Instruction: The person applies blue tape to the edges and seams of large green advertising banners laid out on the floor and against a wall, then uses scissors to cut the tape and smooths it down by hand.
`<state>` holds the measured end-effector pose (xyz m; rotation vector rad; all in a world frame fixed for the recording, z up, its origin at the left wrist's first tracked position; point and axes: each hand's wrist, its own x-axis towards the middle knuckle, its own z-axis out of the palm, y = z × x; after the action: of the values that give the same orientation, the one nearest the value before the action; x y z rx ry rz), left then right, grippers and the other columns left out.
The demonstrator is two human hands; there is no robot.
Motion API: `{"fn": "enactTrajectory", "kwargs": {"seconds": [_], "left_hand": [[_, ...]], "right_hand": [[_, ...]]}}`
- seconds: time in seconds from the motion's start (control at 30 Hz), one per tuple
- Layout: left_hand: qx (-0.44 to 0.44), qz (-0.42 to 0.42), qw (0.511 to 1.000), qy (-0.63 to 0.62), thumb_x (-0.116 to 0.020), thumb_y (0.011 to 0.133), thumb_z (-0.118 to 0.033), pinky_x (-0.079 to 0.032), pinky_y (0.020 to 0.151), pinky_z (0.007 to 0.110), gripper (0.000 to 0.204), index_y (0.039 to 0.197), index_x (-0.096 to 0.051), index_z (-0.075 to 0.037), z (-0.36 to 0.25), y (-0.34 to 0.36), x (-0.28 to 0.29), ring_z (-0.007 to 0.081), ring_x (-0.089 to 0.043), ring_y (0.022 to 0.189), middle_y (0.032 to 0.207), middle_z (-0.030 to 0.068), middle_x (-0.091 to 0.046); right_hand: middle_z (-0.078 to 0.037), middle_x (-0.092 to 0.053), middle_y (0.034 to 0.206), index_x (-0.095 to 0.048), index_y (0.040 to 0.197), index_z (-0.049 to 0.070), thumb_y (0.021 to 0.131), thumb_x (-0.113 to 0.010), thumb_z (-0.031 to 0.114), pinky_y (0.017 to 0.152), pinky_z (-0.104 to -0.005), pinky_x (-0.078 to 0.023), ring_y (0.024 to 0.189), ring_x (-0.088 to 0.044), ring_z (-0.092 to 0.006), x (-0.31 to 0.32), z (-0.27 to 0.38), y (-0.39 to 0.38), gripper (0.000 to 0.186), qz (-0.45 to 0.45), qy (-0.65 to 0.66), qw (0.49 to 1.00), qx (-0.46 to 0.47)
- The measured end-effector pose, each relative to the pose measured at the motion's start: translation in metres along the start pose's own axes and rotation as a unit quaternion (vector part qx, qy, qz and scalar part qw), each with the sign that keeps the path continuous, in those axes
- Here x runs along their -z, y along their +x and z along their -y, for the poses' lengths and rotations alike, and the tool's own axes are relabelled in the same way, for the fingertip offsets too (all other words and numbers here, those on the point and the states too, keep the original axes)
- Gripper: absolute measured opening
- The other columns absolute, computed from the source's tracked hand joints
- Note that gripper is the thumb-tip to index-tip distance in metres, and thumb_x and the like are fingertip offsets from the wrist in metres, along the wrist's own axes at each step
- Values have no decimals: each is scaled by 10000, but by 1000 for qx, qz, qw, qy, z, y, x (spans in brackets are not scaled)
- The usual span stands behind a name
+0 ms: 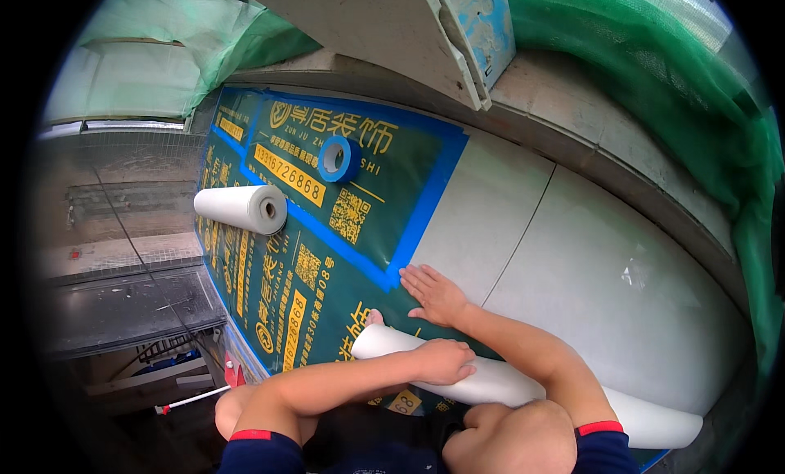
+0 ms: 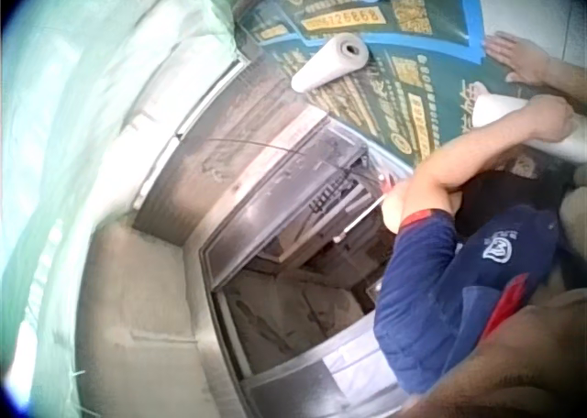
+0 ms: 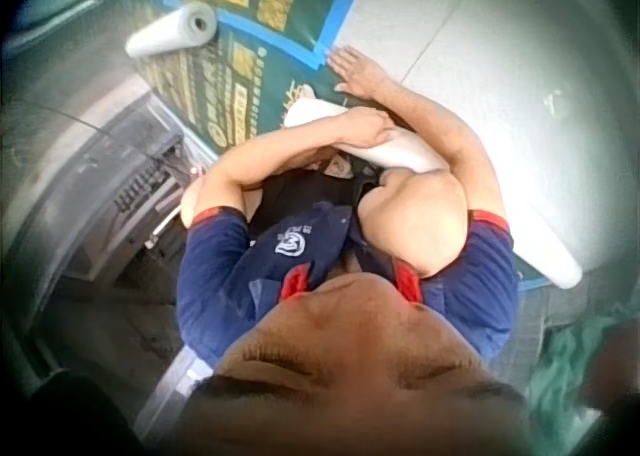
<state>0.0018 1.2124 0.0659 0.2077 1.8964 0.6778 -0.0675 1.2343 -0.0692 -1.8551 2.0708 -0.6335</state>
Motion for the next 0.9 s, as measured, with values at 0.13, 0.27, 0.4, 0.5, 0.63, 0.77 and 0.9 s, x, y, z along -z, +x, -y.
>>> {"fn": "enactTrajectory", "kwargs": {"seconds": [0.13,0.27,0.4,0.5,0.63,0.77,0.9], "left_hand": [[0,-23,1000,-22,-573,979,-320,-495,944,481,392,1191,-643,2,4,0,-2,393,-633,1073,1126,202,-659],[4,-48,999,-11,-589,976,-303,-501,910,490,360,1162,-644,0,-4,2,3,397,-637,1031,1064,188,-668],[-37,-147,988,16,-639,959,-286,-484,954,459,354,1173,-616,-5,-22,-12,10,381,-621,1059,1100,182,-657],[-68,-186,980,0,-663,939,-269,-465,995,456,392,1207,-582,4,-31,-36,5,381,-590,1108,1158,187,-632],[-131,-231,962,66,-690,913,-251,-427,1079,464,498,1296,-537,28,-36,-58,4,377,-545,1228,1265,207,-591],[-101,-186,977,32,-687,911,-235,-422,1092,460,525,1332,-516,27,-36,-70,3,373,-535,1257,1307,215,-569],[-100,-192,975,53,-683,905,-212,-429,1082,457,505,1325,-520,16,-28,-64,-3,371,-535,1248,1307,208,-567]], "right_hand": [[-101,-284,1654,-358,1552,36,953,-492,599,1264,-430,-125,1544,-205,-242,30,-80,25,833,-91,-22,987,-131],[-131,-318,1631,-379,1532,15,946,-560,525,1258,-444,-159,1529,-239,-266,94,-178,32,798,-211,-47,942,-256],[-155,-321,1624,-386,1520,-9,952,-562,493,1259,-447,-164,1524,-248,-287,95,-192,35,777,-234,-80,930,-270],[-161,-315,1625,-372,1523,-15,953,-552,503,1264,-447,-158,1527,-239,-290,76,-138,33,791,-152,-7,970,-188],[-131,-300,1643,-378,1533,15,969,-499,542,1272,-434,-113,1542,-210,-261,3,-24,2,781,-36,76,996,-17],[-81,-434,1577,-541,1441,83,949,-567,403,1265,-442,-148,1506,-315,-218,-49,50,-24,588,-8,46,990,130],[-107,-361,1618,-448,1504,44,962,-543,458,1264,-444,-137,1528,-261,-239,-43,32,-15,688,-12,22,995,94]]}}
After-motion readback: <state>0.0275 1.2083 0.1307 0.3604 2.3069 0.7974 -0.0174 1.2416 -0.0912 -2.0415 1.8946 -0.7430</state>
